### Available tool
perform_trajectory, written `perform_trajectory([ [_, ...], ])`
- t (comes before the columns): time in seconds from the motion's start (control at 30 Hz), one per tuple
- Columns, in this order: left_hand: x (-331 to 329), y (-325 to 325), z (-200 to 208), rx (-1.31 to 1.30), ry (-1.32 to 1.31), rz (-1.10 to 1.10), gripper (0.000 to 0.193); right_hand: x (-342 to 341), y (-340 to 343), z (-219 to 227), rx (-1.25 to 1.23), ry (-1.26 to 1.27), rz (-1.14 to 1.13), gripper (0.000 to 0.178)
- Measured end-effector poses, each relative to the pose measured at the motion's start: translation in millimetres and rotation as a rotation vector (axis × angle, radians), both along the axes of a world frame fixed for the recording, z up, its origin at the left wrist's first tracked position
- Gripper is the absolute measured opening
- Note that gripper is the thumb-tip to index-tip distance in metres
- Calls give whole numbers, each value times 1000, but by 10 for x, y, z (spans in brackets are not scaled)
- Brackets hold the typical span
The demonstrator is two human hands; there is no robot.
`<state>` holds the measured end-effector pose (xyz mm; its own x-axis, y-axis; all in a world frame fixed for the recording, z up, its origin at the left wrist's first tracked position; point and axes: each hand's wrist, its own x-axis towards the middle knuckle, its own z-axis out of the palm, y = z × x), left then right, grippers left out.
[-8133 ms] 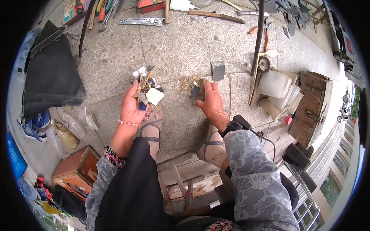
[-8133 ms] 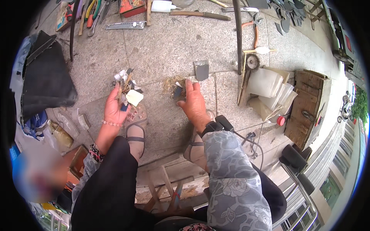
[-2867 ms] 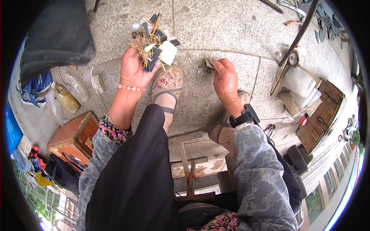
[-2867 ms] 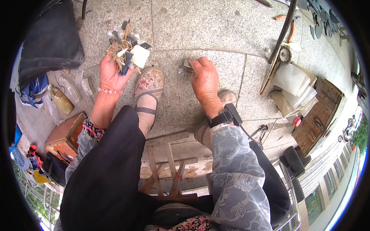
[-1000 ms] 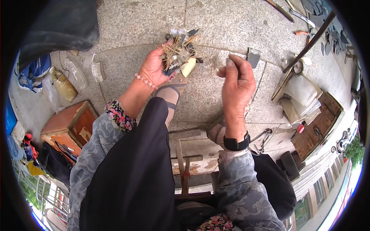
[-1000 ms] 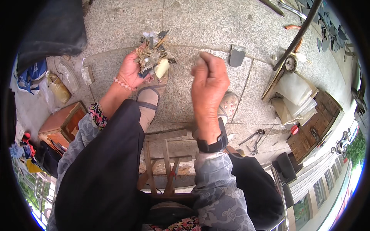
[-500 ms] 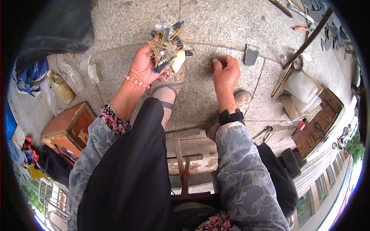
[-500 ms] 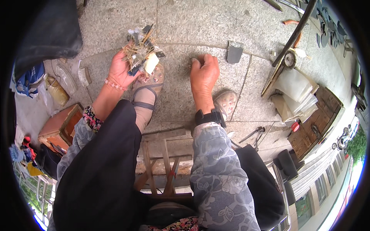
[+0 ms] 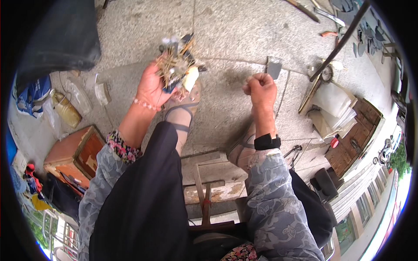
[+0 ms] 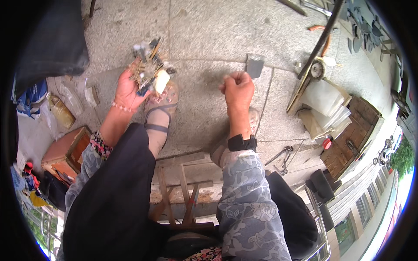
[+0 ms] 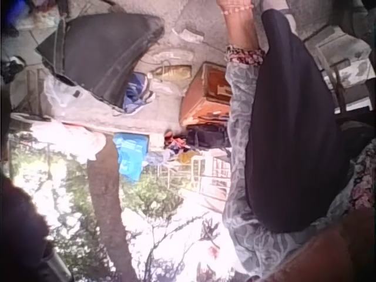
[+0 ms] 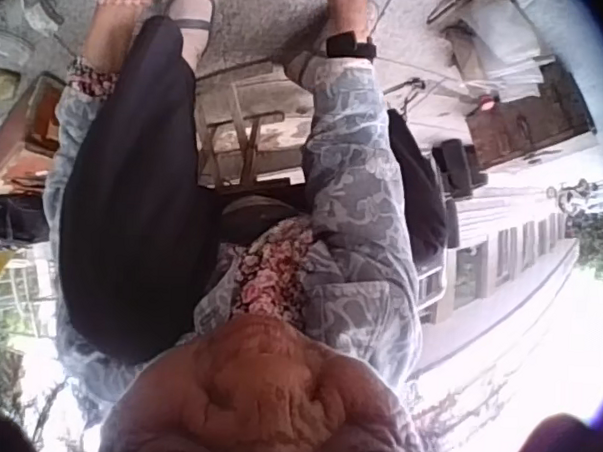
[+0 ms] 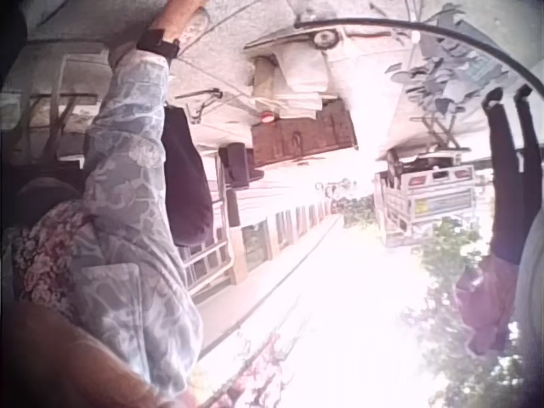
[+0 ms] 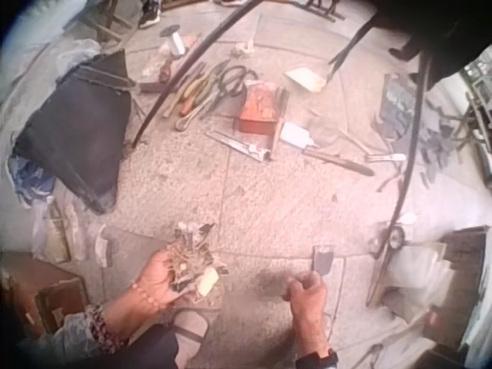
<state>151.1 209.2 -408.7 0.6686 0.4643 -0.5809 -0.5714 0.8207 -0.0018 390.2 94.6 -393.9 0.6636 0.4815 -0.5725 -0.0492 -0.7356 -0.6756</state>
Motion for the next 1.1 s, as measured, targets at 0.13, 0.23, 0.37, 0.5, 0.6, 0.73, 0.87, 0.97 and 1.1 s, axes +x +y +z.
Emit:
perform_trajectory([
  [0.13,-197,-38,11,-19,112,37,38,212,249,-11,23,277,-147,12],
  [0.23,-9,-95,-17,-42,76,35,37,708,571,54,160,272,-224,12],
  [0.37,15,-16,119,-64,176,27,34,948,1042,292,390,170,-260,19],
  [0.5,63,12,139,-28,149,43,35,775,764,213,146,179,-90,18],
  [0.6,-1,0,125,-62,243,35,35,335,340,146,-63,503,120,12],
  [0.73,12,-13,66,-10,-29,53,35,-76,-25,65,-318,732,438,25],
  [0.87,-34,4,116,-41,128,33,31,-312,-142,-65,-73,723,74,29],
  [0.97,-63,3,87,-27,128,48,32,-199,-242,-92,80,621,-200,31],
  [1.1,-43,30,130,-23,104,23,33,-144,-338,-90,126,526,-327,21],
])
